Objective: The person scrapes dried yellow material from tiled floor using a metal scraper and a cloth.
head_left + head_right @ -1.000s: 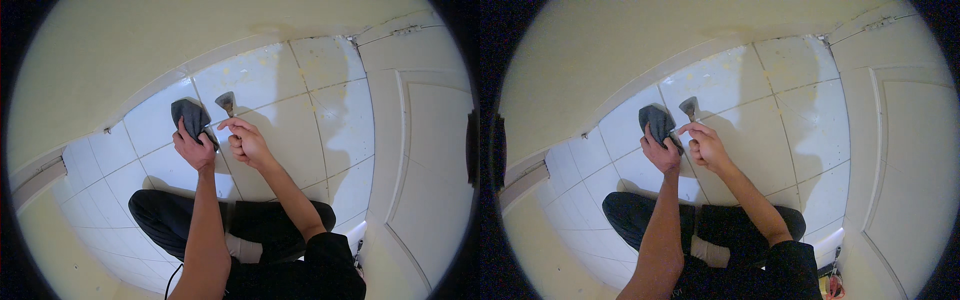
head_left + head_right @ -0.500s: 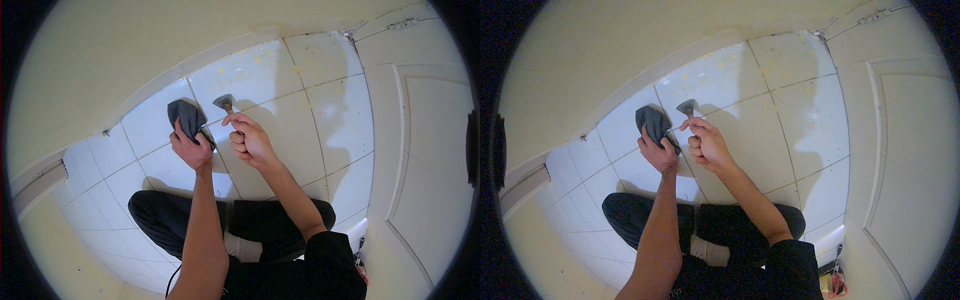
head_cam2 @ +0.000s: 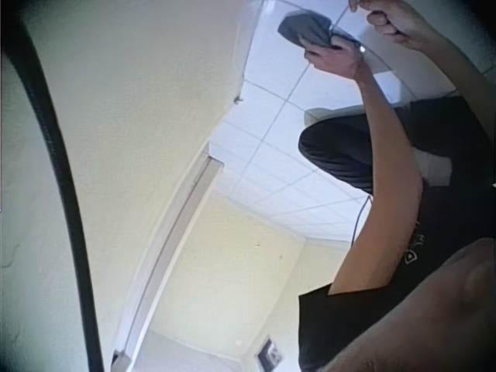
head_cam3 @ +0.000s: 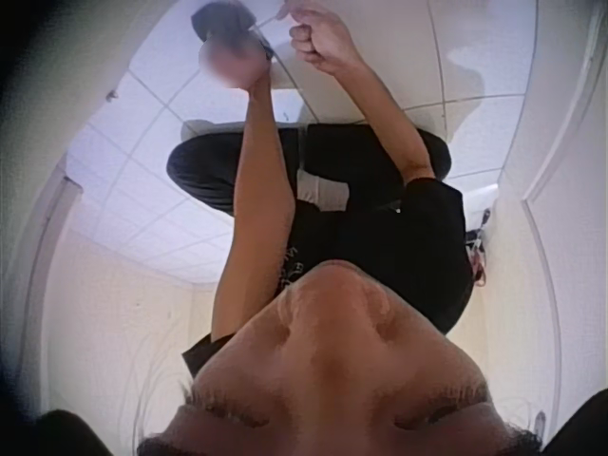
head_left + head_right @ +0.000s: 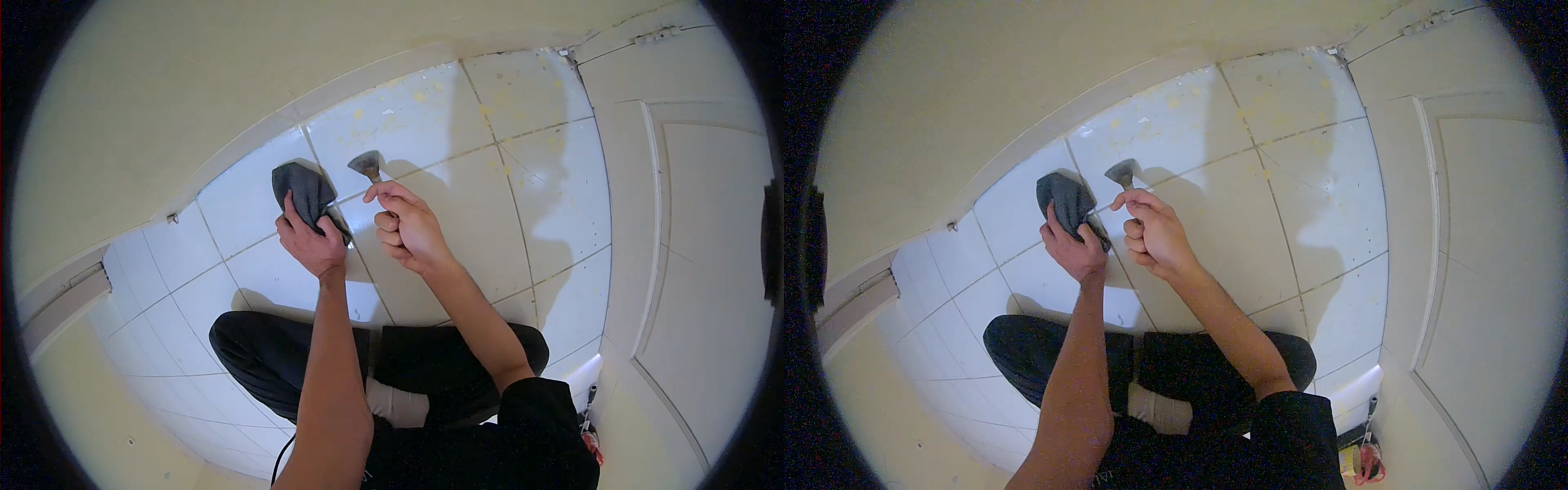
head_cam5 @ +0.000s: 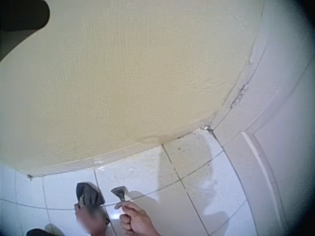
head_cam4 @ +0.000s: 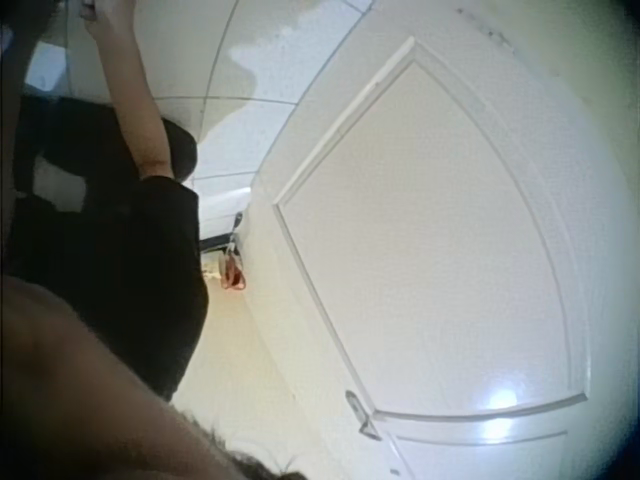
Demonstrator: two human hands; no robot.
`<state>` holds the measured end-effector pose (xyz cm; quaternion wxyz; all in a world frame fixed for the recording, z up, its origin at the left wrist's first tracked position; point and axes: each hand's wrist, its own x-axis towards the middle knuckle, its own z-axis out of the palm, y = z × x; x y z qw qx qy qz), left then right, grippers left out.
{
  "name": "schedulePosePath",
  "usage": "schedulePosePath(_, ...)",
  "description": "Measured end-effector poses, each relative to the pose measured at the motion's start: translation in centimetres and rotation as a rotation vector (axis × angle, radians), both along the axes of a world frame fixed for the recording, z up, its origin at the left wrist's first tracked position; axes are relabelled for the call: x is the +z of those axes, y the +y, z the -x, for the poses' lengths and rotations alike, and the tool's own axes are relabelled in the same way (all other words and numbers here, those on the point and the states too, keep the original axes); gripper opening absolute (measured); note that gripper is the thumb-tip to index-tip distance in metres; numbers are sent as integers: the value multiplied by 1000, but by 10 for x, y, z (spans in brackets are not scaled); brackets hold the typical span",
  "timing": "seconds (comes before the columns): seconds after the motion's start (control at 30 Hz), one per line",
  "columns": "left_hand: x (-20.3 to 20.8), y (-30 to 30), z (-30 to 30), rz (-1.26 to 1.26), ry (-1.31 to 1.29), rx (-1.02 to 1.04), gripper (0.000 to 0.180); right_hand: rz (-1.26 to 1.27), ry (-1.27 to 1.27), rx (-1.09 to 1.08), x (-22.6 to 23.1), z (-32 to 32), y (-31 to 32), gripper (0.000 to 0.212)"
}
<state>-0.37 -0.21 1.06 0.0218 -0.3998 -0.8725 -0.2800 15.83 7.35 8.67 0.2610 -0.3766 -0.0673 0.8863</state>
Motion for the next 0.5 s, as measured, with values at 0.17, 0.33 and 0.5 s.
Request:
schedulePosePath(0.17, 0, 0, 0, -12, -1, -16, 70, 19, -25, -2, 0, 3, -3, 18)
schedulePosePath(0.33, -2, 1, 0, -1, 18, -14, 70, -6, -49, 2, -10, 3, -2, 18)
schedulePosePath(0.5, -1, 1, -1, -1, 4, -10, 70, 22, -22, -2, -7, 3, -3, 18)
